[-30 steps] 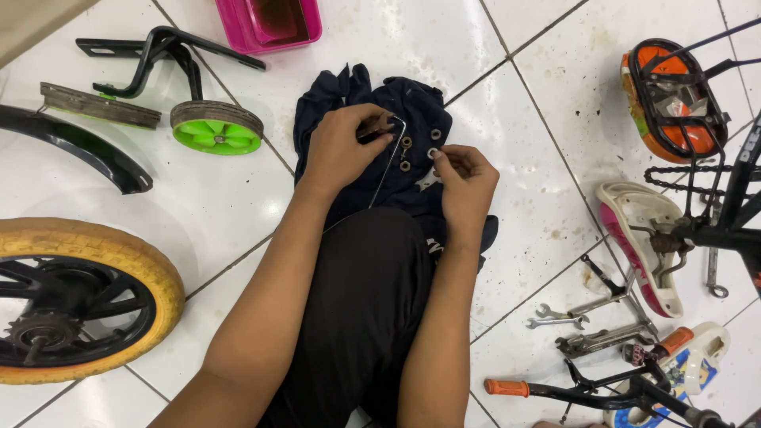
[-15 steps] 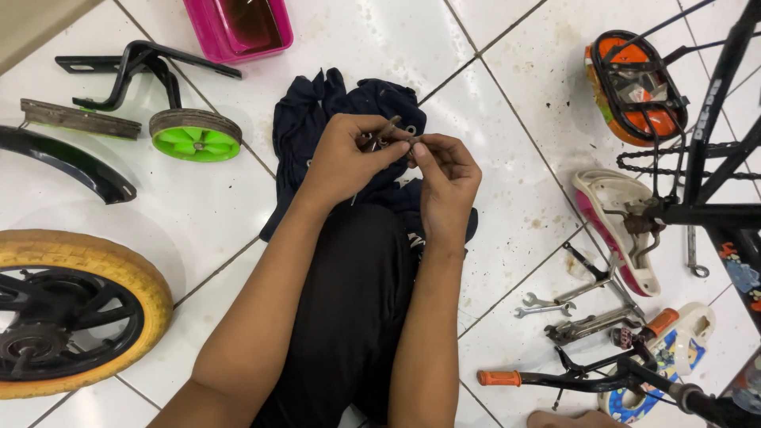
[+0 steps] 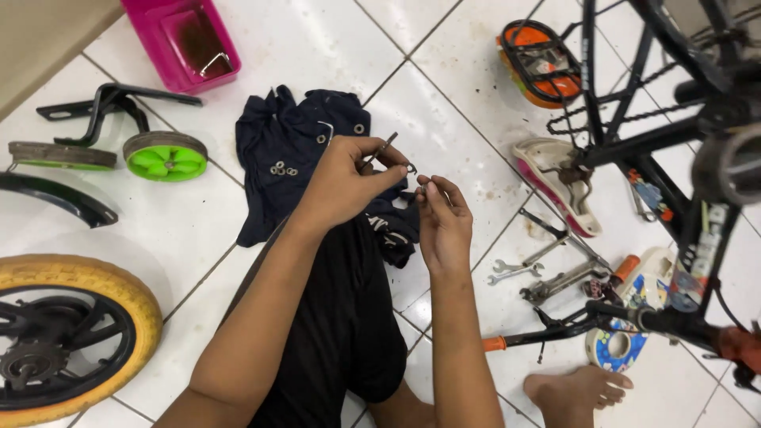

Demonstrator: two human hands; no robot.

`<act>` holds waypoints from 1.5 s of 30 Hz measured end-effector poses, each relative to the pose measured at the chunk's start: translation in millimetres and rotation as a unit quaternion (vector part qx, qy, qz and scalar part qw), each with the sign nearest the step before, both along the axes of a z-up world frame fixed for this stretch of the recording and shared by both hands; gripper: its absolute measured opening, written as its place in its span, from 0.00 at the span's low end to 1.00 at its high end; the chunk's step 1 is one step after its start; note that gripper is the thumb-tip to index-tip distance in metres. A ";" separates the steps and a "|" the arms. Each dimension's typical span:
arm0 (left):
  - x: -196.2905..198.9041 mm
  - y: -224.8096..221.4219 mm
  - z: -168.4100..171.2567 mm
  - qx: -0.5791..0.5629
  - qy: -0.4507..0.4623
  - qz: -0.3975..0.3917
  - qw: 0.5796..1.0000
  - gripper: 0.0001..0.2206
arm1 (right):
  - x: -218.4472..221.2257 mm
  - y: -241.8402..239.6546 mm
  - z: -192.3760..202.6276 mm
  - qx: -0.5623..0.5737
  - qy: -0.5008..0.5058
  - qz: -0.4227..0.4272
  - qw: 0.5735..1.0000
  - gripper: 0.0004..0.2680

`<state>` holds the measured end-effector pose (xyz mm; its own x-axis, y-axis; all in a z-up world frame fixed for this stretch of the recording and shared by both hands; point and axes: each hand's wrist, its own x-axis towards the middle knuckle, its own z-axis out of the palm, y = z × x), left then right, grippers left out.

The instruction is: Adjusting and installing washers on a bicycle wheel axle before tightening with a wrench.

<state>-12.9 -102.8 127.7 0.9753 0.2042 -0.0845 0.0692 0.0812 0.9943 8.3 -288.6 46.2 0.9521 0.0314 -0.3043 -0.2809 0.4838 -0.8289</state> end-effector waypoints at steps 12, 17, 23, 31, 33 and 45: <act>-37.3 -145.0 53.7 -0.054 0.016 -0.124 0.991 0.07 | -42.3 -149.2 152.7 -0.262 -0.101 0.061 0.958 0.06; -54.3 -198.3 68.4 -0.086 0.018 -0.175 0.981 0.09 | -85.1 -189.6 218.4 -0.372 -0.067 0.085 0.922 0.08; -81.0 -241.3 103.3 -0.066 -0.030 -0.242 0.968 0.08 | -124.5 -239.9 251.4 -0.394 -0.096 0.074 0.911 0.08; -97.5 -282.4 142.8 -0.034 -0.105 -0.302 0.947 0.07 | -160.6 -292.5 262.6 -0.387 -0.195 0.007 0.901 0.06; -99.9 -286.3 149.9 -0.046 -0.097 -0.308 0.945 0.11 | -166.8 -294.9 273.8 -0.447 -0.261 -0.005 0.856 0.05; -72.0 -312.7 180.6 -0.108 -0.134 -0.312 0.934 0.10 | -157.7 -291.4 304.1 -0.569 -0.415 -0.078 0.705 0.03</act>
<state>-85.0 -415.5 308.3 0.8905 -0.4053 0.2069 -0.0796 0.3090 0.9477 -149.4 -580.0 350.3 0.7813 0.0912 0.6174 0.5132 -0.6569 -0.5524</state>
